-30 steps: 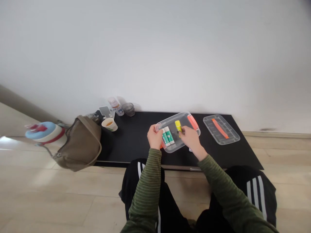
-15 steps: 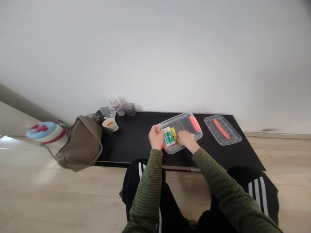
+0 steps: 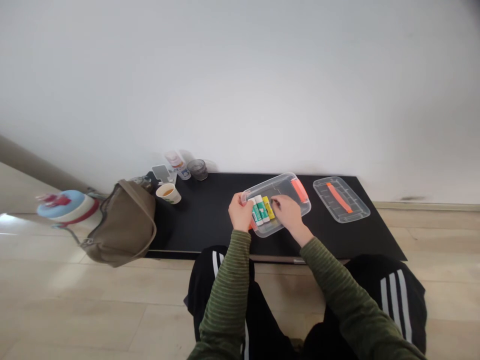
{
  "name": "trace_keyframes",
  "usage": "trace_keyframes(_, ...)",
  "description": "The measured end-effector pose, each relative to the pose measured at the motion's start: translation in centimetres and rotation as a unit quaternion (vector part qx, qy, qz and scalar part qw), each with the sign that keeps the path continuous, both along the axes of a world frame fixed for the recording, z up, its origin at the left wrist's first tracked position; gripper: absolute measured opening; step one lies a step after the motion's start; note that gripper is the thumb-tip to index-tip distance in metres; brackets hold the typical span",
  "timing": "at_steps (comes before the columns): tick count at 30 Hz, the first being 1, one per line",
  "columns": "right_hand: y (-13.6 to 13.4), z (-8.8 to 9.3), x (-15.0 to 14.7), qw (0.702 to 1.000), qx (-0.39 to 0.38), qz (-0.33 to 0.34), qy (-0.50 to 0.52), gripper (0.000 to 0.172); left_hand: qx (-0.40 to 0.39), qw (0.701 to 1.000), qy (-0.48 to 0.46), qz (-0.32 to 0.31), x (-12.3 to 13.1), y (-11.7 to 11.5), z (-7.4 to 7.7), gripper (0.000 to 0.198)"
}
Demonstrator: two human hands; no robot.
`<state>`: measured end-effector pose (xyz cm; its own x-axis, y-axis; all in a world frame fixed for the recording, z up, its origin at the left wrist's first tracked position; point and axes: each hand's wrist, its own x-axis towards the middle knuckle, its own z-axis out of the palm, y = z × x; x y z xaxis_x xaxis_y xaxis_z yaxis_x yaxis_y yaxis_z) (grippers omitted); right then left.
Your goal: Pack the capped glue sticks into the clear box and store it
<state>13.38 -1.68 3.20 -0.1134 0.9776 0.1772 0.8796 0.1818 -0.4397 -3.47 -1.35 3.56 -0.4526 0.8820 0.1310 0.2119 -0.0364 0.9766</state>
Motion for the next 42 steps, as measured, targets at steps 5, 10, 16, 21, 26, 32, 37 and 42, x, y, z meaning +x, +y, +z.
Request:
trace_keyframes(5, -4.0, -4.5, 3.7, 0.939, 0.273, -0.108, 0.178, 0.023, -0.002, 1.000, 0.002, 0.004, -0.2, 0.3, -0.6, 0.024)
trace_keyframes(10, -5.3, -7.8, 5.9, 0.939, 0.161, -0.231, 0.197, 0.026, 0.009, 1.000, 0.006, 0.005, -0.2, 0.4, -0.8, 0.025)
trace_keyframes(16, -3.8, -7.7, 5.5, 0.976, -0.069, -0.203, 0.047, 0.031, 0.001, 1.000, -0.003, 0.004, -0.1, 0.3, -0.7, 0.026)
trace_keyframes(21, -3.5, -7.2, 5.9, 0.970, -0.130, -0.205, 0.013, 0.034, 0.006, 1.000, 0.001, 0.005, -0.1, 0.3, -0.6, 0.025)
trace_keyframes(26, -4.2, -7.4, 7.1, 0.972, -0.090, -0.217, 0.015, 0.033, 0.001, 1.000, 0.000, 0.004, 0.0, 0.3, -0.4, 0.024)
trace_keyframes(32, -4.5, -7.0, 7.4, 0.965, -0.121, -0.230, -0.024, 0.033, -0.004, 1.000, 0.001, 0.010, 0.1, 0.3, -0.3, 0.023)
trace_keyframes(37, -4.2, -7.4, 8.1, 0.965, -0.117, -0.236, 0.001, 0.029, -0.001, 1.000, -0.001, 0.000, 0.1, 0.2, -0.2, 0.025)
trace_keyframes(42, -4.4, -8.5, 10.0, 0.941, -0.097, -0.267, 0.184, 0.032, 0.003, 1.000, -0.002, -0.005, 0.1, 0.2, -0.2, 0.027)
